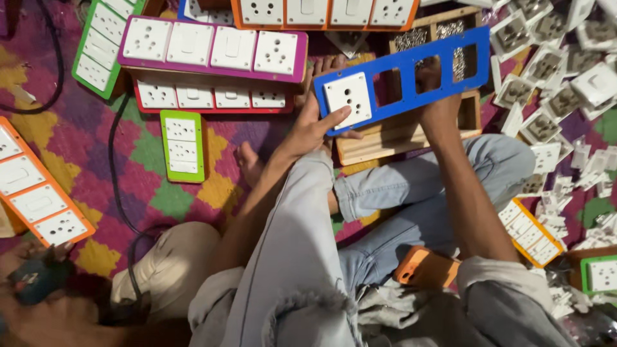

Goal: The person assembles electrical sockets by inserting white socket modules into a blue plastic frame, then securing them with screws using a cordless drill. The person repeats this process for multiple sockets, flipping the frame to access the back and tightening screws.

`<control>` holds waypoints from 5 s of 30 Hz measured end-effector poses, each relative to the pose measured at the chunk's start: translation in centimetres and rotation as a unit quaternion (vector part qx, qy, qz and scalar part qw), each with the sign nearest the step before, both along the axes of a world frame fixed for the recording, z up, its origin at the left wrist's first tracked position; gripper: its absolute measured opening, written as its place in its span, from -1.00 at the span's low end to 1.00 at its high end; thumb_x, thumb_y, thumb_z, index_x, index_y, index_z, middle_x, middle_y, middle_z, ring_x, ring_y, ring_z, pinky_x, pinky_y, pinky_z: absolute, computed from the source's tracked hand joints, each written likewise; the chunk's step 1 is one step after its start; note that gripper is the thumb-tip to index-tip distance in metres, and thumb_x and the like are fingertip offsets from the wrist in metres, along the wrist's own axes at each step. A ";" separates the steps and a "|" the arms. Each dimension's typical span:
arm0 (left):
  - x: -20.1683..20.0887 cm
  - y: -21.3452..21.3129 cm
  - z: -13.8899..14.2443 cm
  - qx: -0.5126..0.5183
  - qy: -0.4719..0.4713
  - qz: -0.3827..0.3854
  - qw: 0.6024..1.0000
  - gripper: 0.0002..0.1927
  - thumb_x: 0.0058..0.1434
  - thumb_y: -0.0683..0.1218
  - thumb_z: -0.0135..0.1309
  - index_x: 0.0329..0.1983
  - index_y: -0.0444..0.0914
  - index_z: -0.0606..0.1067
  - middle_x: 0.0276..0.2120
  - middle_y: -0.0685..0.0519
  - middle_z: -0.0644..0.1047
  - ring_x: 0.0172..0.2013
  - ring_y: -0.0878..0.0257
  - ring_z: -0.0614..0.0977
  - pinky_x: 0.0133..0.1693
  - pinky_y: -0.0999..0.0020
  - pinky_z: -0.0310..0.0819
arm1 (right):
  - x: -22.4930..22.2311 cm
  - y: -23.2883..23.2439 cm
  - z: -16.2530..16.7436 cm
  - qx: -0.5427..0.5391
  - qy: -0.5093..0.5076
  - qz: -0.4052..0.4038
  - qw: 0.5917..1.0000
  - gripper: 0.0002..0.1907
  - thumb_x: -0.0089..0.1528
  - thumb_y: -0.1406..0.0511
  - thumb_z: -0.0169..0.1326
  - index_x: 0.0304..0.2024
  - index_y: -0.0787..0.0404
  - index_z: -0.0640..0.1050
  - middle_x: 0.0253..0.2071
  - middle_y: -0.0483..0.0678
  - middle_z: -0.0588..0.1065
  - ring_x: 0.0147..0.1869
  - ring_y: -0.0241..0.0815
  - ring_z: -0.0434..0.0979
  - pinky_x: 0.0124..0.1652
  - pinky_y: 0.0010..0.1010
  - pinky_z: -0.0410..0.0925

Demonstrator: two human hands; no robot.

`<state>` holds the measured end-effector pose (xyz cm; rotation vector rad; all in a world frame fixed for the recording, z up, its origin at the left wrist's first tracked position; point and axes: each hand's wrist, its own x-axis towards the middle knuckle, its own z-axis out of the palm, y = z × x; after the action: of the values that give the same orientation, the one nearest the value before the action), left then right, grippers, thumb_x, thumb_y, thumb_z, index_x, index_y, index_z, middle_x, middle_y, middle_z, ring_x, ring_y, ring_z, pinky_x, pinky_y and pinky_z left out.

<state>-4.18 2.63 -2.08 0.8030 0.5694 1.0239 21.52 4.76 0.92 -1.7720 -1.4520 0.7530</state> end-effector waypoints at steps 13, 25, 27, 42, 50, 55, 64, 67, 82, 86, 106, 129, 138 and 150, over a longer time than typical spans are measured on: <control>-0.4 -0.8 -1.5 -0.081 -0.052 -0.065 0.993 -0.39 0.42 -0.31 0.07 0.47 -0.47 0.14 0.21 -0.17 0.43 0.20 -0.08 0.52 0.01 -0.08 0.75 | 2.1 -5.1 -2.4 0.061 0.459 -0.154 0.873 -0.86 0.49 0.31 0.11 -0.10 0.25 0.46 -0.10 -0.07 0.54 0.00 -0.25 0.57 0.01 -0.40 0.45; -0.7 -0.6 -1.8 0.161 0.188 -0.029 0.968 -0.34 0.37 -0.16 0.21 0.47 -0.37 0.24 0.36 -0.06 0.41 0.39 0.18 0.40 0.45 0.25 0.20 | -2.7 -11.4 5.0 0.040 0.326 -0.133 0.935 -0.94 0.36 0.48 0.18 -0.13 0.37 0.56 -0.23 0.00 0.57 -0.19 -0.28 0.58 -0.11 -0.51 0.49; -0.7 -0.8 -1.7 0.154 0.205 -0.027 0.966 -0.33 0.35 -0.15 0.21 0.47 -0.35 0.24 0.35 -0.03 0.43 0.37 0.19 0.44 0.43 0.25 0.26 | -4.3 -9.6 6.9 0.015 0.278 -0.069 0.958 -0.92 0.32 0.51 0.18 -0.12 0.40 0.60 -0.18 -0.01 0.59 -0.13 -0.28 0.61 -0.05 -0.50 0.51; -1.1 -0.5 -0.2 0.303 0.311 0.028 0.900 -0.26 0.18 -0.23 0.16 0.47 -0.24 0.28 0.47 -0.02 0.30 0.58 0.03 0.07 0.57 -0.03 -0.57 | -10.1 -3.8 8.8 0.065 0.062 0.138 0.986 -0.82 0.23 0.49 0.32 -0.12 0.22 0.69 -0.15 -0.09 0.34 0.03 -0.22 0.34 0.02 -0.44 0.30; -1.0 -0.2 0.7 0.296 0.321 0.014 0.899 -0.23 0.18 -0.16 0.17 0.50 -0.20 0.25 0.50 -0.03 0.26 0.59 -0.09 -0.09 0.54 -0.15 -0.60 | -10.0 -3.6 8.0 0.041 0.057 0.113 0.991 -0.86 0.27 0.39 0.32 -0.11 0.16 0.69 -0.13 -0.11 0.36 0.04 -0.19 0.31 -0.02 -0.43 0.28; -0.9 -0.2 1.1 0.302 0.413 0.045 0.858 -0.20 0.10 -0.09 0.23 0.46 -0.13 0.31 0.52 -0.17 0.09 0.53 -0.21 -0.27 0.45 -0.13 -0.57 | -10.0 -3.7 8.5 0.113 -0.080 0.139 0.981 -0.80 0.17 0.43 0.38 -0.17 0.16 0.69 -0.16 -0.05 0.40 0.03 -0.08 0.35 0.02 -0.29 0.24; -0.9 -0.4 -2.6 0.276 0.274 0.029 0.921 -0.20 0.20 -0.15 0.18 0.53 -0.23 0.21 0.53 -0.16 0.15 0.56 -0.01 -0.06 0.56 -0.01 -0.45 | -11.3 -4.0 7.2 0.219 -0.107 0.145 0.959 -0.71 0.13 0.53 0.34 -0.13 0.20 0.67 -0.16 -0.05 0.47 -0.02 -0.01 0.44 -0.08 -0.25 0.35; -0.6 -0.5 -3.6 0.233 0.228 0.005 0.945 -0.23 0.28 -0.11 0.18 0.54 -0.23 0.19 0.49 -0.09 0.26 0.52 0.10 0.12 0.60 0.02 -0.37 | -11.4 -3.9 6.8 0.221 -0.085 0.132 0.963 -0.74 0.15 0.55 0.33 -0.15 0.23 0.66 -0.16 -0.05 0.48 -0.05 -0.02 0.46 -0.12 -0.27 0.36; -0.8 -0.3 0.2 0.004 0.068 -0.049 0.996 -0.37 0.31 -0.21 0.13 0.43 -0.27 0.22 0.24 -0.07 0.41 0.14 0.16 0.55 -0.21 0.18 0.78 | -8.0 -4.9 5.3 -0.041 0.292 0.087 0.952 -0.95 0.48 0.42 0.04 -0.03 0.30 0.45 -0.17 -0.12 0.47 -0.17 -0.39 0.40 -0.15 -0.56 0.33; -0.9 -0.1 0.1 -0.106 -0.045 -0.060 0.992 -0.40 0.38 -0.21 0.07 0.45 -0.28 0.21 0.12 -0.13 0.46 -0.01 0.12 0.65 -0.36 0.18 0.76 | -7.1 -5.2 4.0 -0.063 0.374 0.052 0.924 -0.79 0.39 0.44 0.13 0.07 0.39 0.53 -0.17 -0.07 0.53 -0.15 -0.37 0.50 -0.13 -0.55 0.39; -1.6 0.3 -1.6 -0.018 -0.047 -0.157 0.986 -0.37 0.49 -0.16 -0.13 0.58 -0.34 0.03 0.55 -0.01 0.07 0.52 0.06 0.19 -0.03 0.18 0.74 | -7.8 -4.2 6.9 -0.014 0.130 0.118 0.984 -0.87 0.33 0.44 0.27 -0.06 0.32 0.67 -0.06 -0.04 0.60 -0.07 -0.37 0.60 -0.11 -0.61 0.45; -0.7 -0.1 -4.4 0.315 0.258 -0.019 0.913 -0.29 0.37 -0.22 0.10 0.54 -0.26 0.11 0.33 -0.10 0.38 0.30 0.08 0.46 0.23 0.16 0.42 | -7.3 1.6 7.0 -0.106 -0.007 0.173 0.979 -0.62 -0.13 0.31 0.54 -0.37 0.25 0.61 -0.35 -0.13 0.42 -0.29 -0.31 0.45 -0.29 -0.50 0.36; -1.8 -0.5 -0.8 -0.096 -0.054 -0.033 0.993 -0.35 0.36 -0.13 0.00 0.48 -0.19 0.09 0.21 -0.05 0.35 -0.01 0.09 0.58 -0.38 0.08 0.69 | -5.5 -2.5 9.5 0.083 -0.211 0.320 0.920 0.19 -0.33 -0.01 0.49 0.31 0.21 0.38 0.20 0.14 0.39 0.31 0.21 0.30 0.21 0.14 0.05; -3.4 0.3 4.8 0.464 0.550 0.031 0.694 0.05 0.19 0.35 0.33 0.54 -0.15 0.09 0.50 -0.11 0.14 0.48 -0.04 0.16 0.45 -0.06 0.15 | -1.8 -3.9 12.5 0.032 -0.352 0.254 0.900 0.08 -0.19 0.16 0.47 0.42 -0.03 0.43 0.23 0.03 0.43 0.29 0.10 0.36 0.27 0.02 0.12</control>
<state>-7.57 2.94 2.75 2.4008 1.0966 0.7509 19.70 0.89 13.42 -1.7027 -2.4532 0.2817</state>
